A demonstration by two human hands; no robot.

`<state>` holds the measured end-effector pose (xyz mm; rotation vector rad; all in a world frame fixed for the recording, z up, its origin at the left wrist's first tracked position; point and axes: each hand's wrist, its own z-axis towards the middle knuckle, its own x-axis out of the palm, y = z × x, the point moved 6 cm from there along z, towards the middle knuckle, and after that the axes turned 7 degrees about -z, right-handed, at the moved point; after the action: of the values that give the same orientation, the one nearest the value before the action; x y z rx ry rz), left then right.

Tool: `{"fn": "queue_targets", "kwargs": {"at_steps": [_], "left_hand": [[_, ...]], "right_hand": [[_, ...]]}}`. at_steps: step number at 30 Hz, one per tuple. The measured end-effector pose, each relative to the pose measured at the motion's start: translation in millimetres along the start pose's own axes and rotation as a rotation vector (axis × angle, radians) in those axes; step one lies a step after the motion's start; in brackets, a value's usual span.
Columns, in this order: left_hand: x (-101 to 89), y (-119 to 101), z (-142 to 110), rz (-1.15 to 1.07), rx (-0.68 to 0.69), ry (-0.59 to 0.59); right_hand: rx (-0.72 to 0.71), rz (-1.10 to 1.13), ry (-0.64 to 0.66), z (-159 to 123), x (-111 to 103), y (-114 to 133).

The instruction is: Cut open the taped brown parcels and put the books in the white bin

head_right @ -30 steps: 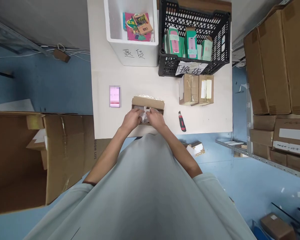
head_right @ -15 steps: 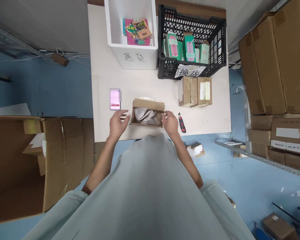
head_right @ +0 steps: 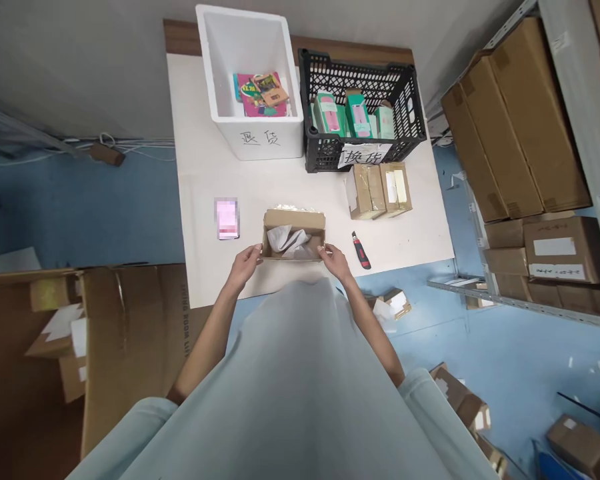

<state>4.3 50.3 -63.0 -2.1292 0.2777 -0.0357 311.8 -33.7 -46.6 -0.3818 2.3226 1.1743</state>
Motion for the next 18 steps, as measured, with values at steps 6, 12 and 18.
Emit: {"fn": "queue_targets", "kwargs": {"at_steps": [6,12,18], "left_hand": [[-0.5,-25,-16,0.091,0.090,0.099],[50.9,-58,-22,0.107,0.156,0.305],[136.3,-99,-43,0.225,0.306,0.500]], "right_hand": [[-0.031,0.107,-0.116,-43,-22,8],[0.086,0.213,-0.335,-111,-62,-15],[0.165,0.272,-0.501,-178,-112,-51]]}}
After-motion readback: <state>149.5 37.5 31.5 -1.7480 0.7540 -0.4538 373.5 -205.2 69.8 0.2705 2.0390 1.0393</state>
